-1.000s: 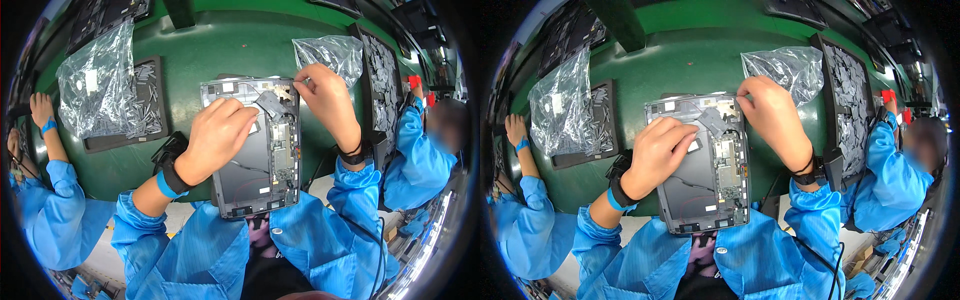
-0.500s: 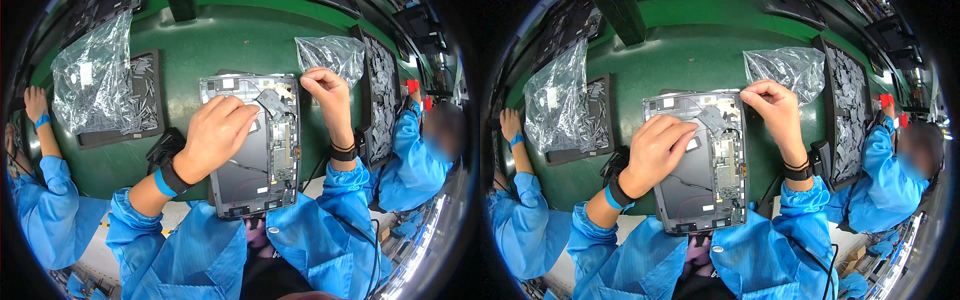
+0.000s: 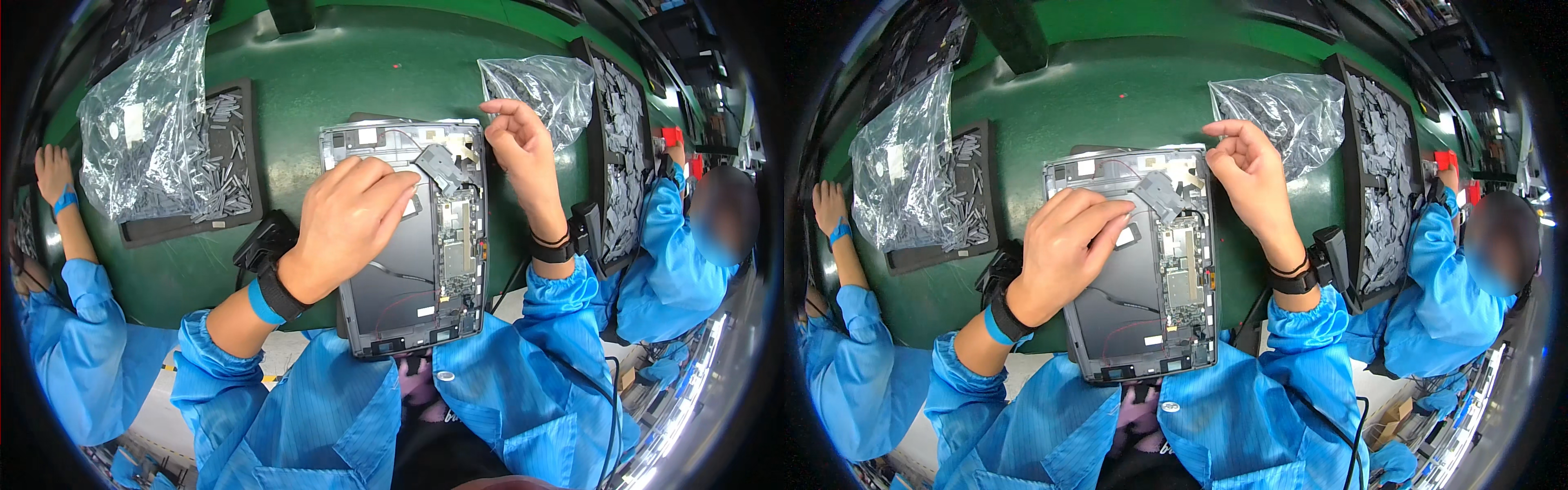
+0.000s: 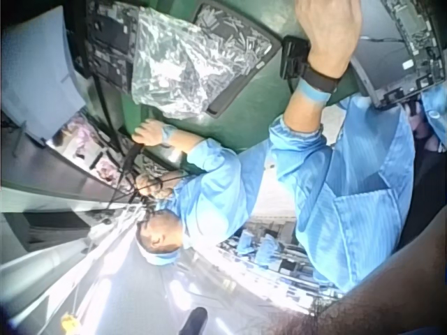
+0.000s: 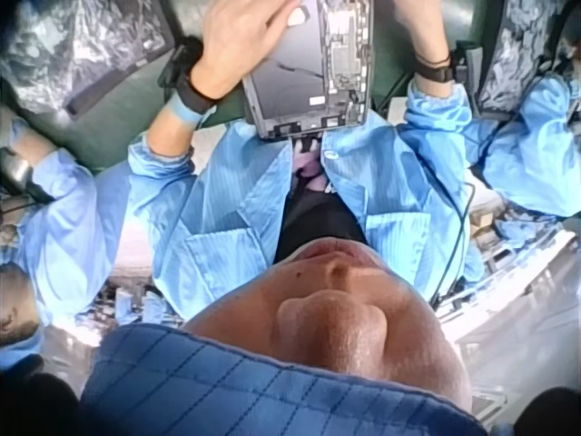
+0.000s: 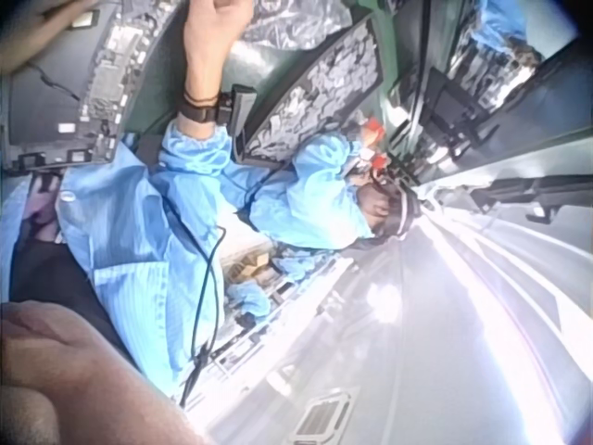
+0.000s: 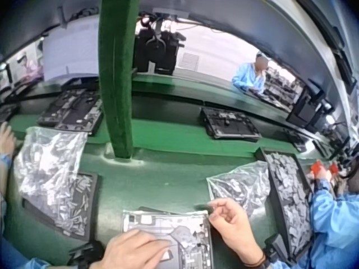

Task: Assembling internal components and connecting cables within a tablet device on a factory line.

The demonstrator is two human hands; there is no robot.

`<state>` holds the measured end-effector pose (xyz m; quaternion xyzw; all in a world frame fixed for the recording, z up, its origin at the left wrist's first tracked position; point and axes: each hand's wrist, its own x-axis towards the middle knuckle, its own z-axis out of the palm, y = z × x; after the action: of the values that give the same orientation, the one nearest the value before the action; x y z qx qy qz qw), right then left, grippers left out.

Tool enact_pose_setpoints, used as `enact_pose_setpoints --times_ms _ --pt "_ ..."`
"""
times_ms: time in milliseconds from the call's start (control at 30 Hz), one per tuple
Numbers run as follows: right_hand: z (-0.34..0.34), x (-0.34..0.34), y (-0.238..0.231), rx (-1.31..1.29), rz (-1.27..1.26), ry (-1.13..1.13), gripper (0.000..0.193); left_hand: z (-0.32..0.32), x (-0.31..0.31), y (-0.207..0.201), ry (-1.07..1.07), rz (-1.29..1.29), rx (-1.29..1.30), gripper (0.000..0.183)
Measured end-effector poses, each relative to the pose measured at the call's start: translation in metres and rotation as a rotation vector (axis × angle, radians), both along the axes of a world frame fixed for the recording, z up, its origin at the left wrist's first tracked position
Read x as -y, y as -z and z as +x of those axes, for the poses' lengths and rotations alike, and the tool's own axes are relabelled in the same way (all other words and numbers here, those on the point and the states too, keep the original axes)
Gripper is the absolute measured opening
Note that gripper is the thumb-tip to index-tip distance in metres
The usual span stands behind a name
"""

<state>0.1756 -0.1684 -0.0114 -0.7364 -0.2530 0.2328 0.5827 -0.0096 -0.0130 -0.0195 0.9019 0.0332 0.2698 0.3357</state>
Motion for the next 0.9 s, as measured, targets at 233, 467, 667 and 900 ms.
enact_pose_setpoints --times_ms 233,467,667,900 --pt "0.002 -0.006 0.006 0.132 -0.160 -0.063 0.029 0.001 -0.002 0.000 0.005 0.006 -0.006 0.016" --pt "-0.015 -0.009 -0.003 0.468 -0.312 -0.013 0.032 0.001 0.001 0.001 -0.013 -0.028 0.027 0.018" --pt "-0.007 -0.007 -0.005 0.338 -0.283 -0.068 0.032 0.003 0.001 0.002 -0.012 -0.034 0.034 0.017" --pt "-0.006 -0.008 0.002 0.220 -0.212 -0.067 0.033 0.001 -0.001 0.000 -0.026 -0.039 0.007 0.017"
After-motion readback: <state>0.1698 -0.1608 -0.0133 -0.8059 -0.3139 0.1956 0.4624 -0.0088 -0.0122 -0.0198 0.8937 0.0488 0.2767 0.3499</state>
